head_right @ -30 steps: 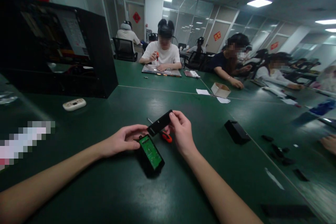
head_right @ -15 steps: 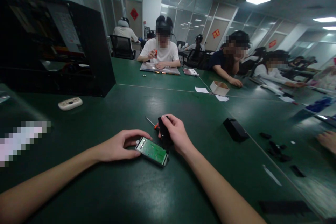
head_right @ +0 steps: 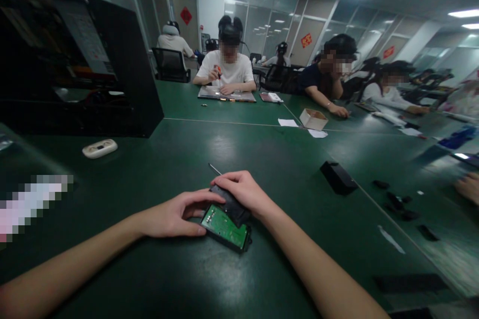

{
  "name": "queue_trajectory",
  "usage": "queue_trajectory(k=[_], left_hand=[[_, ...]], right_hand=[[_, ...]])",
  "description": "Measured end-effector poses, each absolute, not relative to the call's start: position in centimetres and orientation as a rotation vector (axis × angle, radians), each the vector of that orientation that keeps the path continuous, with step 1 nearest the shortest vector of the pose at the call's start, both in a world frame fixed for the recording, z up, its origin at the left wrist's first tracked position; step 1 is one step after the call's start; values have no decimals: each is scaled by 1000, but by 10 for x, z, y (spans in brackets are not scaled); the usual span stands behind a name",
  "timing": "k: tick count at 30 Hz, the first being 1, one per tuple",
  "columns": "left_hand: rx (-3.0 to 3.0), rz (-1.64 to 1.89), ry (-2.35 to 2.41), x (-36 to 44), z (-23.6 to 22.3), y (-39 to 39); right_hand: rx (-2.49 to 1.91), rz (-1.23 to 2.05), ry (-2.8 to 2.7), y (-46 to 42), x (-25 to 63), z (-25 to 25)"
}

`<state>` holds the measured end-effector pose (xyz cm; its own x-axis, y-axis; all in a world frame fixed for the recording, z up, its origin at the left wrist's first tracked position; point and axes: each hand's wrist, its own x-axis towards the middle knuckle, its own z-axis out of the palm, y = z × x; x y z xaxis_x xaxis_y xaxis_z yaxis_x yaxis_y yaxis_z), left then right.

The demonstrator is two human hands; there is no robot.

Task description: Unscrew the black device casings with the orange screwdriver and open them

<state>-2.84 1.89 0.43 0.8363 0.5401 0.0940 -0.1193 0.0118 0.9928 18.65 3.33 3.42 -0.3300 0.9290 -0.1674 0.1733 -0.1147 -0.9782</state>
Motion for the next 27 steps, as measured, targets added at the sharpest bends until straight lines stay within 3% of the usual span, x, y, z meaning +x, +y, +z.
queue_trajectory(k=[9, 21, 27], left_hand=[[1282, 676, 474, -27, -2, 24], [1286, 949, 549, -26, -5, 30], [1218, 1184, 690, -27, -5, 40]], right_hand=[[-1054, 1401, -1593, 18, 217, 37], [-1340, 516, -2124, -39, 212, 21], [-1435, 43, -2013, -81, 279, 23]])
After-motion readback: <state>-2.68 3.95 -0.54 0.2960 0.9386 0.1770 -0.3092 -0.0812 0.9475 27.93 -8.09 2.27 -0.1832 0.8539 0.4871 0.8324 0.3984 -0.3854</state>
